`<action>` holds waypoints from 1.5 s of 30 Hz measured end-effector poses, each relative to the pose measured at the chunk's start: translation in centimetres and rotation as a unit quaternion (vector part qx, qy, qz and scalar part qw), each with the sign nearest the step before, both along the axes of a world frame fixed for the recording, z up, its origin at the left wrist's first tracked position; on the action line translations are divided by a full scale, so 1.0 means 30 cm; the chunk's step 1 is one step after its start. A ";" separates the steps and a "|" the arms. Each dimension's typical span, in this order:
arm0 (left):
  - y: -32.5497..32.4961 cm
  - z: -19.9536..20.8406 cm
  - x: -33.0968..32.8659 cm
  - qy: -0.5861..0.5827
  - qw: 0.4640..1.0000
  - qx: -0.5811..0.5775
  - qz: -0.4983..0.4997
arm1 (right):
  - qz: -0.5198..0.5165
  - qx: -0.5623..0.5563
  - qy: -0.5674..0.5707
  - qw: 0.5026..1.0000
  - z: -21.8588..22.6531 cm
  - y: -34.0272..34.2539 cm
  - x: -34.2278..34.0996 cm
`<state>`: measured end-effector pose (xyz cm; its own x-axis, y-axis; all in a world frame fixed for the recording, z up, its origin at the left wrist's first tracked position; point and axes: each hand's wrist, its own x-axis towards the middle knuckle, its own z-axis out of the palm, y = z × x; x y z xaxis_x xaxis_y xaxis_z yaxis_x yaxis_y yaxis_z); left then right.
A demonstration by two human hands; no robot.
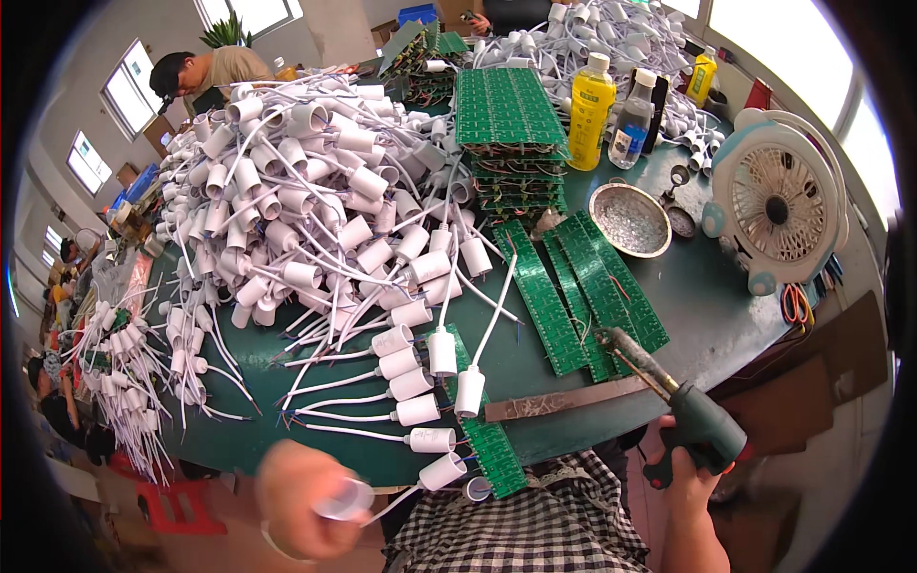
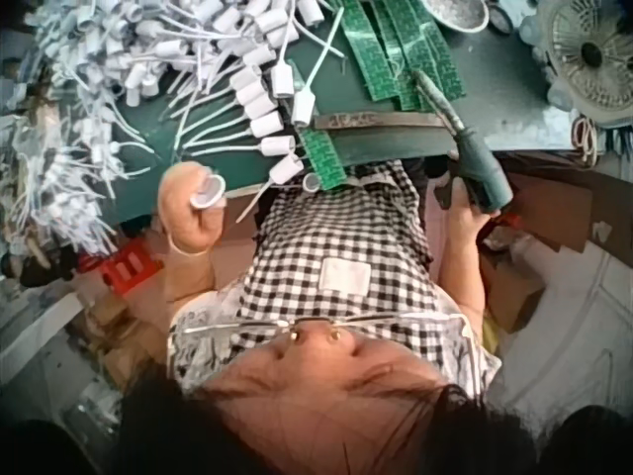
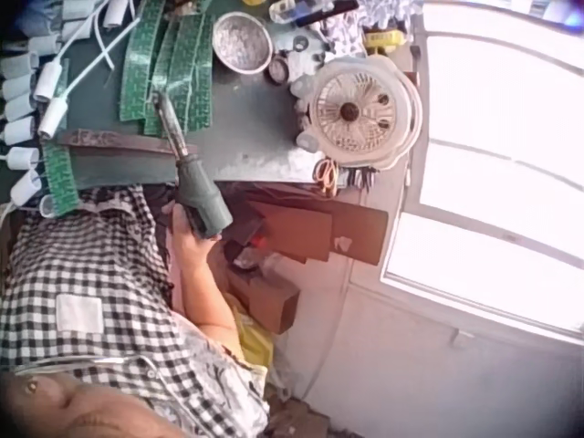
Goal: The person solders wired socket components onto circuit board strips using a handheld soldering tool and sets the assembled boards aside.
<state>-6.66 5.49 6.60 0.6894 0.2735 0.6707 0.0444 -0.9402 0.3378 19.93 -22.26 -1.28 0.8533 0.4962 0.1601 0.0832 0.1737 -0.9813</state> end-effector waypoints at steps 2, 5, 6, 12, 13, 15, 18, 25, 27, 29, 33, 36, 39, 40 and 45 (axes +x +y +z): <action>-0.145 -0.073 0.066 0.198 0.970 -0.122 -0.071 | 0.039 -0.037 0.015 0.998 0.012 0.004 -0.010; -0.213 -0.175 0.043 0.312 0.906 -0.282 -0.039 | 0.084 -0.061 0.012 0.995 0.002 -0.007 -0.024; -0.201 -0.201 0.062 0.255 0.948 -0.191 0.004 | 0.095 -0.054 0.015 0.994 -0.016 -0.017 -0.034; -0.203 -0.235 0.134 0.211 0.974 -0.045 0.074 | 0.087 -0.169 -0.099 0.977 -0.025 -0.064 -0.058; -0.206 -0.242 0.152 0.212 0.973 -0.035 0.081 | 0.115 -0.144 -0.031 0.982 -0.018 -0.075 -0.066; -0.209 -0.245 0.163 0.217 0.972 -0.026 0.084 | 0.155 -0.139 0.047 0.977 -0.013 -0.109 -0.080; -0.220 -0.258 0.170 0.210 0.971 -0.040 0.108 | 0.189 -0.182 0.072 0.962 -0.002 -0.149 -0.101; -0.217 -0.251 0.196 0.202 0.967 -0.082 0.130 | 0.180 -0.224 -0.050 0.957 0.010 -0.145 -0.147; -0.215 -0.252 0.197 0.200 0.967 -0.097 0.122 | 0.232 -0.232 -0.139 0.934 0.001 -0.136 -0.134; -0.212 -0.255 0.202 0.200 0.967 -0.099 0.119 | 0.224 -0.215 -0.113 0.944 -0.003 -0.127 -0.141; -0.213 -0.256 0.201 0.194 0.969 -0.095 0.122 | 0.223 -0.180 -0.041 0.957 -0.011 -0.124 -0.154; -0.214 -0.256 0.200 0.195 0.968 -0.096 0.125 | 0.229 -0.183 -0.023 0.956 -0.007 -0.115 -0.159; -0.212 -0.254 0.203 0.196 0.968 -0.095 0.121 | 0.231 -0.191 -0.024 0.954 -0.008 -0.110 -0.160; -0.211 -0.254 0.204 0.196 0.968 -0.095 0.121 | 0.231 -0.191 -0.024 0.954 -0.007 -0.108 -0.162; -0.208 -0.258 0.204 0.204 0.968 -0.087 0.119 | 0.235 -0.188 -0.038 0.953 0.006 -0.097 -0.159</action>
